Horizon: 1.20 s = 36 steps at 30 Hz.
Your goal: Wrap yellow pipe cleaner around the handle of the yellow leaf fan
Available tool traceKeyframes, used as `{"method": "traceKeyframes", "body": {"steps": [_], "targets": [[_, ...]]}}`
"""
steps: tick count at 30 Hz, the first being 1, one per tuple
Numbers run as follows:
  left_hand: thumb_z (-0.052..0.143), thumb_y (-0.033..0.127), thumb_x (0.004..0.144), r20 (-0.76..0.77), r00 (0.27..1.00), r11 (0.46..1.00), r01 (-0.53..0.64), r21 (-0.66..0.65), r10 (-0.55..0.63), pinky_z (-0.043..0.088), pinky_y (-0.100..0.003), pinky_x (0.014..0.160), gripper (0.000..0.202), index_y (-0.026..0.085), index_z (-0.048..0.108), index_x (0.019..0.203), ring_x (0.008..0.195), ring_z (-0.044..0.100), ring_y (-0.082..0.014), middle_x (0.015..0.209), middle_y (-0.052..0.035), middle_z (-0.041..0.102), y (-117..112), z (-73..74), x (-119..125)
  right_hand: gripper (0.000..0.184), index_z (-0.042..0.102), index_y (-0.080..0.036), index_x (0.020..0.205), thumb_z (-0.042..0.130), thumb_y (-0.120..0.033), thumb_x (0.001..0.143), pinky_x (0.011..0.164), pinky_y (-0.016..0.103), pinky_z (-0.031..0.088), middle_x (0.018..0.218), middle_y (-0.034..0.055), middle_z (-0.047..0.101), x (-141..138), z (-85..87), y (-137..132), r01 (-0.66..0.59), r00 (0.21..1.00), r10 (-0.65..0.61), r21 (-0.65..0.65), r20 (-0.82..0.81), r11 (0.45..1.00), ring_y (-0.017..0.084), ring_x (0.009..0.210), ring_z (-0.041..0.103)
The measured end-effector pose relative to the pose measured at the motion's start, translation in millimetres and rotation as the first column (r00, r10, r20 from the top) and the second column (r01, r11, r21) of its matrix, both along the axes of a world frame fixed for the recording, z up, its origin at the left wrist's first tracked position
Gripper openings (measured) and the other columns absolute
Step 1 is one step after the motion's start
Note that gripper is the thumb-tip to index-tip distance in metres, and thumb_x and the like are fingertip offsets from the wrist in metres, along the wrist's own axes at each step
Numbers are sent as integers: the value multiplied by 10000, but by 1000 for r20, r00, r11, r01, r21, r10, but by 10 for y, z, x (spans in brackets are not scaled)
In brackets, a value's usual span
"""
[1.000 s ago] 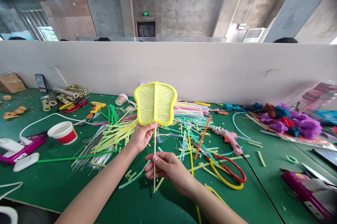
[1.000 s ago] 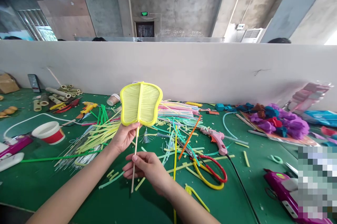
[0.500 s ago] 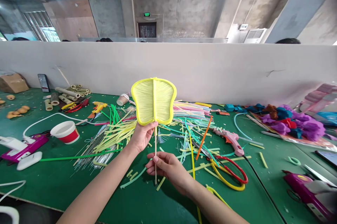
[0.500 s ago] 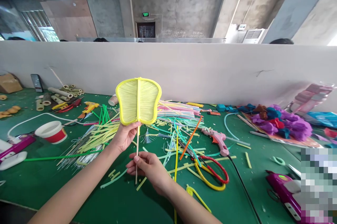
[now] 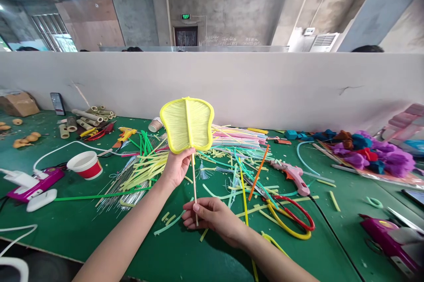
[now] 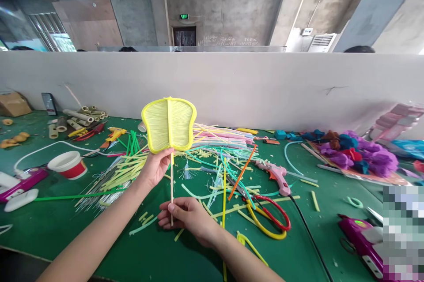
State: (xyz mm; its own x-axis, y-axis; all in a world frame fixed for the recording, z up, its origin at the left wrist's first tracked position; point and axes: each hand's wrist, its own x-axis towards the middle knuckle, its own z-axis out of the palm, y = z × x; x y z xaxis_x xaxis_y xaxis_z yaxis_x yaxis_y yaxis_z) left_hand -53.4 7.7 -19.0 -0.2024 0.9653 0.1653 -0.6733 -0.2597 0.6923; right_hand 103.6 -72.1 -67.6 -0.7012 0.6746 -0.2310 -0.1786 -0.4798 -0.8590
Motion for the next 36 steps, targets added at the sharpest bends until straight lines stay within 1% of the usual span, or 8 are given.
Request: {"method": "traceKeyframes", "body": {"steps": [10,13,15,18,22,24,28,36], "targets": [[801,-16,605,-27,999,999,37,-1,-37,592,-196,757,581,189,681,1135,871,744,-151,948,-16,781,-5,13,-54,588,717,-83,1023,798,-573,709,816,292,579,938,120,760,-21,-75,39,24,995,-24,4,101,1000,171,864,745],[804,-12,609,-31,998,999,51,-3,-51,596,-201,767,587,189,677,1146,871,744,-151,939,-16,781,-18,23,-56,617,712,-83,1036,795,-591,696,651,249,607,989,147,756,-28,-76,51,19,992,-22,28,124,999,229,950,741],[806,-10,610,-31,998,998,58,-5,-58,598,-206,775,593,187,674,1153,875,744,-154,936,-15,782,-22,28,-55,634,707,-77,1047,787,-599,696,515,206,579,1014,170,752,-31,-75,59,9,991,-15,46,133,999,269,997,732],[806,-11,608,-27,998,998,61,-9,-61,598,-204,769,601,187,670,1159,878,744,-157,934,-13,783,-21,32,-52,604,699,-69,1055,765,-578,735,435,161,538,1036,192,747,-27,-70,62,-2,991,-6,64,136,998,289,1025,727],[800,-11,611,-19,998,998,57,-13,-57,595,-197,764,600,186,668,1161,870,743,-151,929,-10,783,-17,35,-48,571,616,-124,1246,723,-491,822,450,162,554,1154,176,717,-22,-56,55,19,993,-28,82,115,996,277,1043,725],[799,-10,612,-15,998,998,55,-18,-55,593,-196,758,599,187,667,1162,853,743,-146,924,-7,783,-21,37,-42,526,592,-152,1277,695,-452,858,457,158,554,1208,166,698,-28,-58,54,44,994,-54,96,98,994,267,1046,724],[798,-10,612,-12,998,998,62,-27,-62,589,-195,720,597,181,666,1162,805,740,-138,922,-11,783,-32,38,-27,410,651,-114,1140,662,-436,886,462,146,538,1166,178,710,-50,-85,64,68,993,-79,118,88,991,268,1064,712],[805,-21,602,-8,996,996,84,-38,-84,594,-205,744,603,182,669,1154,841,740,-147,958,-21,780,-8,15,-41,425,643,-127,948,640,-544,867,472,169,525,1041,148,720,-69,-69,58,66,992,-81,141,99,988,260,1000,713]]}}
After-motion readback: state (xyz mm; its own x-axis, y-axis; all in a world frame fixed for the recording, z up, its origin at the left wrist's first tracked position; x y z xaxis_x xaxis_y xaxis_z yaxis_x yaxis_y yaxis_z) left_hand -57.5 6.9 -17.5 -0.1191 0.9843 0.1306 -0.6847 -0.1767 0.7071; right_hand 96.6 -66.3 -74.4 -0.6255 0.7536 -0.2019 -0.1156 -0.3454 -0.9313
